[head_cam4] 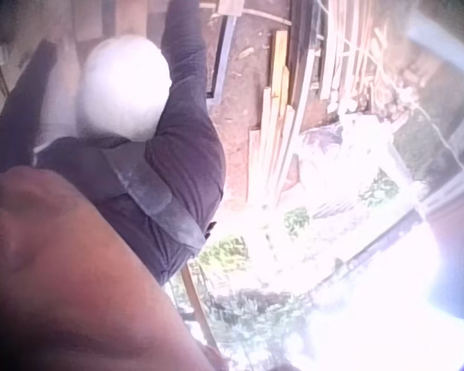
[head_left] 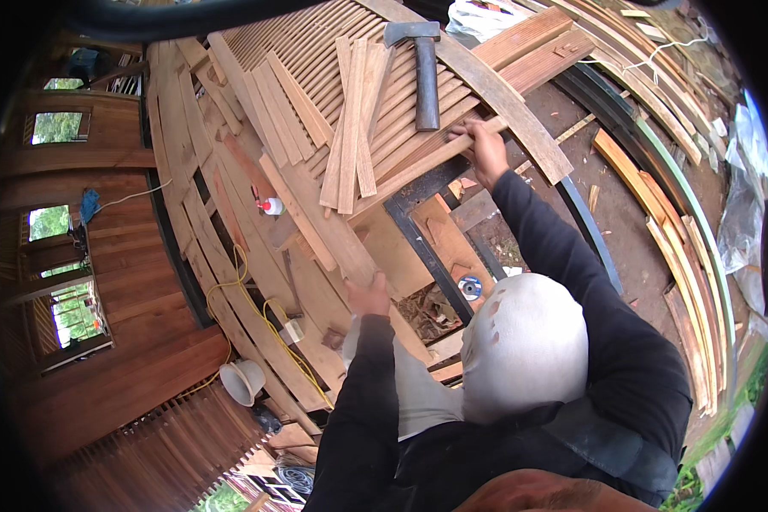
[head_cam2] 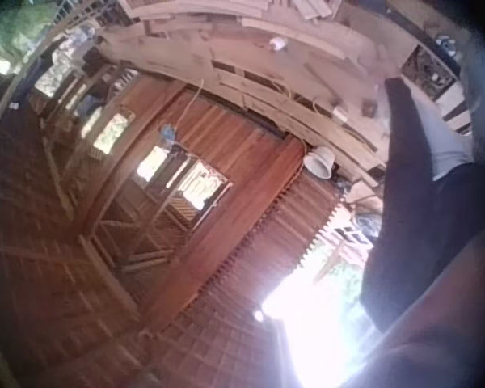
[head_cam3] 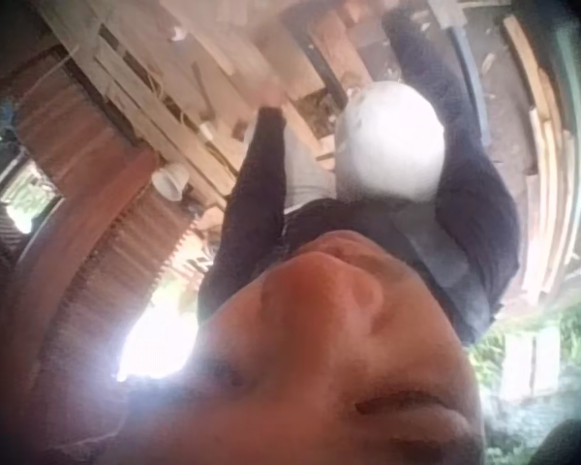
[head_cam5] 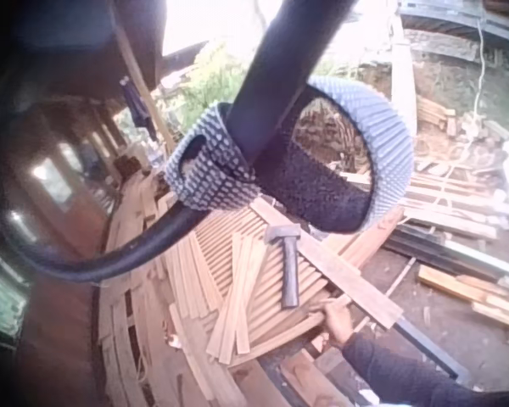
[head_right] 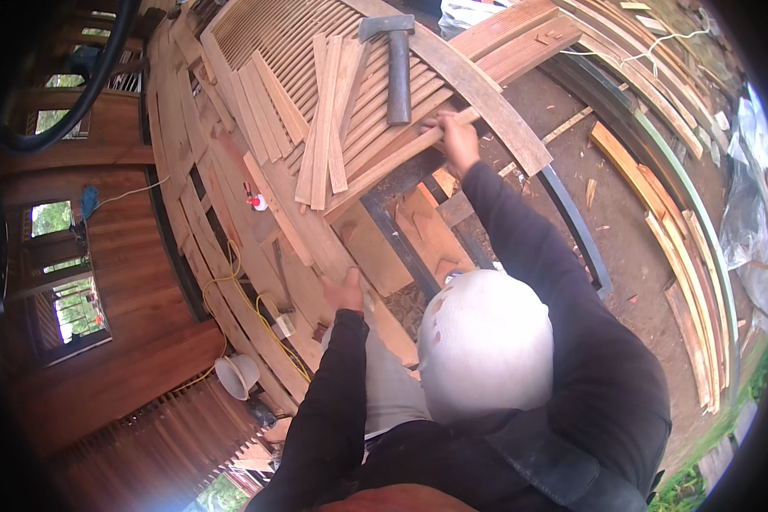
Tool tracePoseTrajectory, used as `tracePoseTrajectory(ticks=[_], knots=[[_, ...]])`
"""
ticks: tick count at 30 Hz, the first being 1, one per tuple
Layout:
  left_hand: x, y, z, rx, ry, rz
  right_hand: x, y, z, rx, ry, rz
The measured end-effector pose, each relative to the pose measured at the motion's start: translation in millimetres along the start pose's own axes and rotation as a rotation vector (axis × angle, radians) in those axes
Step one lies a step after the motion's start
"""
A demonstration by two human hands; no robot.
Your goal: The person assembles a wooden slatted panel by placing and securing wooden slats onto a metal frame using a hammer. They also cut a wooden piece with a hand saw and fit it into the structure.
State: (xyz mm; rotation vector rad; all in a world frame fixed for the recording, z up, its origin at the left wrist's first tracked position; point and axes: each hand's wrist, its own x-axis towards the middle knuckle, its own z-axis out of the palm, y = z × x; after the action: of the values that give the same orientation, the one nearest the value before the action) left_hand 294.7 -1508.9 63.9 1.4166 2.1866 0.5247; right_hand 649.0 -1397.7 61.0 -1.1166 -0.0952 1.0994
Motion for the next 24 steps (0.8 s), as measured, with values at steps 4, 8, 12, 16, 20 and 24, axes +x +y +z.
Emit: tracePoseTrajectory(ticks=[4,8,12,16,20,24], knots=[[0.1,-2.4,2.2,-0.066,0.033,0.043,31.8,4.8,21.8,0.26,0.004,0.068],[-4.9,2.7,-0.2,-0.088,0.024,0.033,28.6,0.6,21.6,0.317,-0.049,0.058],[-8.9,12.5,-0.9,-0.143,-0.036,-0.008,12.2,9.7,2.4,0.442,-0.058,0.068],[3.7,-16.5,0.9,-0.088,0.006,-0.03,-72.6,-4.5,-12.2,0.271,-0.084,0.146],[5.6,-32.2,12.4,-0.2,-0.007,-0.013,-174.9,-19.7,-35.7,-0.003,-0.163,0.0],[1.8,-16.6,3.6,-0.245,-0.011,-0.007,-194.3,-26.2,-33.2,-0.032,-0.117,-0.074]])
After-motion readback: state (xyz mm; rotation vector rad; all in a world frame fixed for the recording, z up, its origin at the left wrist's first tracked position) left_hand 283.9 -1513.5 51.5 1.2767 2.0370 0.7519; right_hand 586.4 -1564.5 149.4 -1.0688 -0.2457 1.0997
